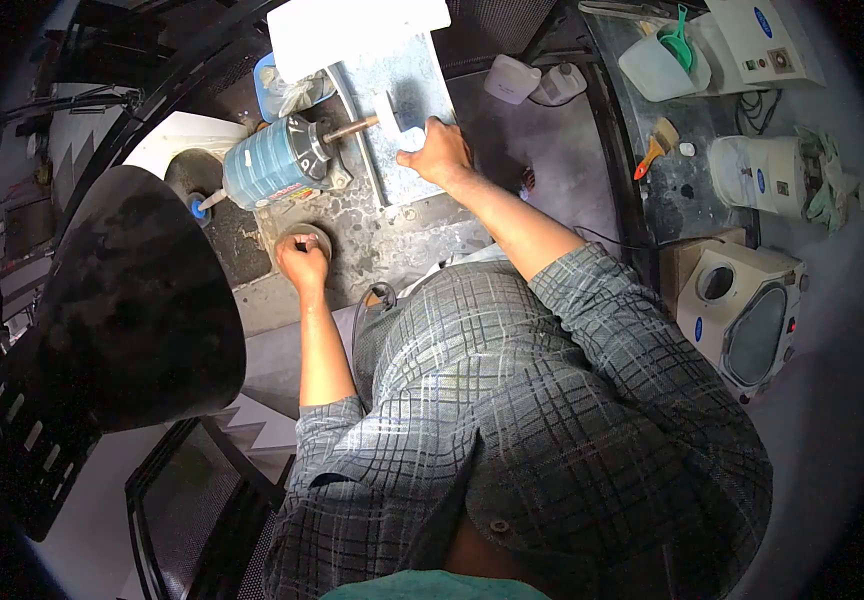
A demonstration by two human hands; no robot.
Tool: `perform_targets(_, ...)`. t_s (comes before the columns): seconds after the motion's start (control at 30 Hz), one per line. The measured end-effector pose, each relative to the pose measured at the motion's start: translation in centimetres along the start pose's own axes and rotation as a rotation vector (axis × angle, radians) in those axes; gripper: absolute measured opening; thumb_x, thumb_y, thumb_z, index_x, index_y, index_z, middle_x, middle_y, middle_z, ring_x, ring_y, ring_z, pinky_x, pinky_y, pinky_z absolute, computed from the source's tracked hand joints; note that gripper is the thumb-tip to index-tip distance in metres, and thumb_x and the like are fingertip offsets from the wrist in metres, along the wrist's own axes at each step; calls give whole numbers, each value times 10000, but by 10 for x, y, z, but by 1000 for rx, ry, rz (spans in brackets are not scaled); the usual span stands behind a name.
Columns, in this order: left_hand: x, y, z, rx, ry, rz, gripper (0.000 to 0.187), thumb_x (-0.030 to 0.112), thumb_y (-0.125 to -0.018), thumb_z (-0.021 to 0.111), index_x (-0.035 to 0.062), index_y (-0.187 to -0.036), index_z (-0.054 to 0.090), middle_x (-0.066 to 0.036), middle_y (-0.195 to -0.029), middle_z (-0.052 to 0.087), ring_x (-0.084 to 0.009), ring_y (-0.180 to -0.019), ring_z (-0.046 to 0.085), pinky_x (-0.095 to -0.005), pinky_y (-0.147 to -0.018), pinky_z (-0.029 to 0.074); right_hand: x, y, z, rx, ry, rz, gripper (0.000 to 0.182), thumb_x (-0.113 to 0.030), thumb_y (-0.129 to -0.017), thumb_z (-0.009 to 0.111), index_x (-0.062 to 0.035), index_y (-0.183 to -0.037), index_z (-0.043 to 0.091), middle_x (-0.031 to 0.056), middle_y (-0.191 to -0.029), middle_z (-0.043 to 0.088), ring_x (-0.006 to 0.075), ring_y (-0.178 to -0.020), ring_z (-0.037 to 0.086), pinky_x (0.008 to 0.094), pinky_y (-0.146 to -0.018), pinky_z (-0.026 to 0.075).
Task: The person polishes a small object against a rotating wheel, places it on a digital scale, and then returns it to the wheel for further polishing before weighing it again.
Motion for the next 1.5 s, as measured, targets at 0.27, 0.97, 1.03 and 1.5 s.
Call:
perform_targets(0.27, -4, -3, -1, -25, 8, -3, 135, 86, -713, 692, -13, -724, 601, -192, -826, 586, -353, -846, 534, -426, -777, 402, 5, -4, 1, 8, 6, -2, 540, -330, -619, 790, 32, -952, 568, 223, -927, 629, 332, -893, 619, 405, -787, 495)
perform_targets(0.97, 90, -9, 48, -336, 1004, -136, 78, -29, -882, 496, -70, -906, 558, -143, -862, 639, -169, -748, 628, -287, -686, 544, -27, 21, 28, -57, -84, -605, 333, -101, -753, 616, -22, -1071, 562, 123, -1011, 595, 278, -962, 568, 387, -868, 442)
perform_targets(1.03, 96, -13, 80, -377, 1041, -151, 71, -15, -884, 509, -55, -901, 566, -127, -859, 645, -148, -724, 617, -275, -656, 536, -23, 16, 48, -314, -290, -423, 274, -101, -782, 603, -12, -1040, 583, 108, -950, 621, 231, -899, 585, 360, -831, 454)
perform_targets(1.5, 135, -8, 144, -410, 1273, -500, 65, 11, -859, 564, -54, -855, 572, -127, -790, 649, -167, -666, 617, -280, -626, 519, -11, -3, 13, 91, -231, -511, 142, -88, -826, 511, -9, -724, 570, 172, -747, 589, 373, -724, 571, 440, -606, 444)
Point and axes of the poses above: each hand's wrist, its own y-axis away from the middle knuckle, its own z-axis out of the palm, x = y × z, the point moved 9 cm from there along -y, towards the middle knuckle
